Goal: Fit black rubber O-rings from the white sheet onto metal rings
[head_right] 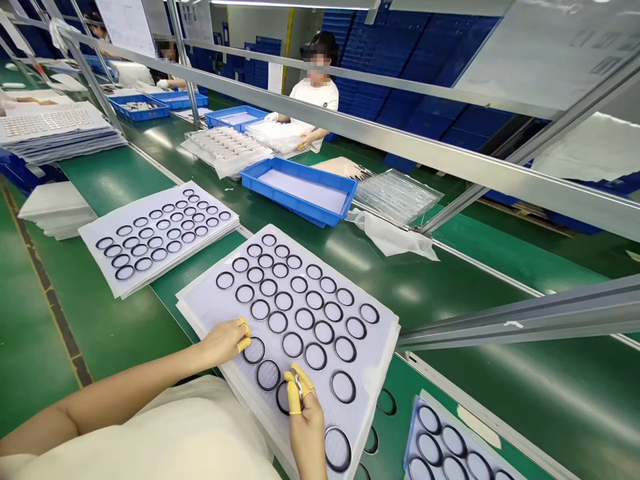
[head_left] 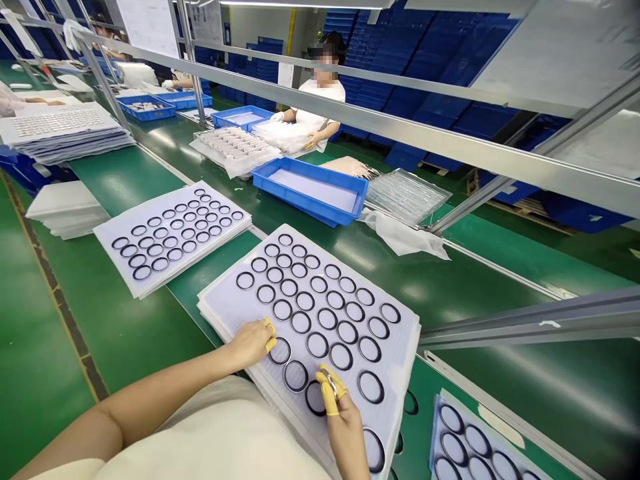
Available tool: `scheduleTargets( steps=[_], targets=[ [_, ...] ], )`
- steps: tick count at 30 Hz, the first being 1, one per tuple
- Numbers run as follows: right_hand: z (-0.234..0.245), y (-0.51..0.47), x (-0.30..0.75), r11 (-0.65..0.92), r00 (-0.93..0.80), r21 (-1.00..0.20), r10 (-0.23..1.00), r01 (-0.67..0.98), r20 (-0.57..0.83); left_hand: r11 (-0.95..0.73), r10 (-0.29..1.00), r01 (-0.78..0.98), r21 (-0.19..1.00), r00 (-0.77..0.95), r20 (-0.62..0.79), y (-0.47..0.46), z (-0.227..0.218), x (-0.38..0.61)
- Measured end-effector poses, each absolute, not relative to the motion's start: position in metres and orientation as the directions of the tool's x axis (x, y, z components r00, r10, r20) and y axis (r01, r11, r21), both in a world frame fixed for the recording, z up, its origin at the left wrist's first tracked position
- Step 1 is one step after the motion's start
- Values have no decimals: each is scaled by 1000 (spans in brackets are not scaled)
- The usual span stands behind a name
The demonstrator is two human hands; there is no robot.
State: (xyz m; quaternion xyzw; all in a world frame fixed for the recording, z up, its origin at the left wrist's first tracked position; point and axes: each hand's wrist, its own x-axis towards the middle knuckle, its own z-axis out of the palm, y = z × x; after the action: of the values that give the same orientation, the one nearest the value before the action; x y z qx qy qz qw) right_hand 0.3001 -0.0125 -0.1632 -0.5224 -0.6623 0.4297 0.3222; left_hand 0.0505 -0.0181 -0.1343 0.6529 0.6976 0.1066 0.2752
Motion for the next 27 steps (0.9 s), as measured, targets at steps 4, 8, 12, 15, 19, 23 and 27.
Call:
scheduleTargets(
  steps=[4, 8, 12, 15, 19, 23, 27],
  targets=[
    [-155, -10, 291, 83, -275, -908, 961, 410, -37, 68, 970, 880, 471, 53, -238, -24, -131, 49],
    [-153, -5, 263, 315, -367, -834, 918, 454, 147, 34, 977, 875, 483, 73, -200, -33, -130, 39],
    [-159, -2, 215, 606, -548, -663, 766, 440, 337, 82, 994, 866, 493, -38, -98, -39, -130, 23],
    [-166, -5, 183, 747, -671, -530, 634, 403, 384, 79, 996, 856, 511, -83, -16, -45, -131, 13],
    [-170, -13, 181, 815, -726, -405, 565, 415, 393, -16, 999, 852, 524, -12, 50, -58, -138, 10],
    [-169, -17, 212, 792, -693, -353, 608, 498, 386, -136, 991, 853, 504, 122, 61, -67, -152, 15],
    [-171, -21, 228, 768, -668, -346, 640, 539, 380, -191, 981, 863, 468, 182, 65, -65, -160, 18]
  ],
)
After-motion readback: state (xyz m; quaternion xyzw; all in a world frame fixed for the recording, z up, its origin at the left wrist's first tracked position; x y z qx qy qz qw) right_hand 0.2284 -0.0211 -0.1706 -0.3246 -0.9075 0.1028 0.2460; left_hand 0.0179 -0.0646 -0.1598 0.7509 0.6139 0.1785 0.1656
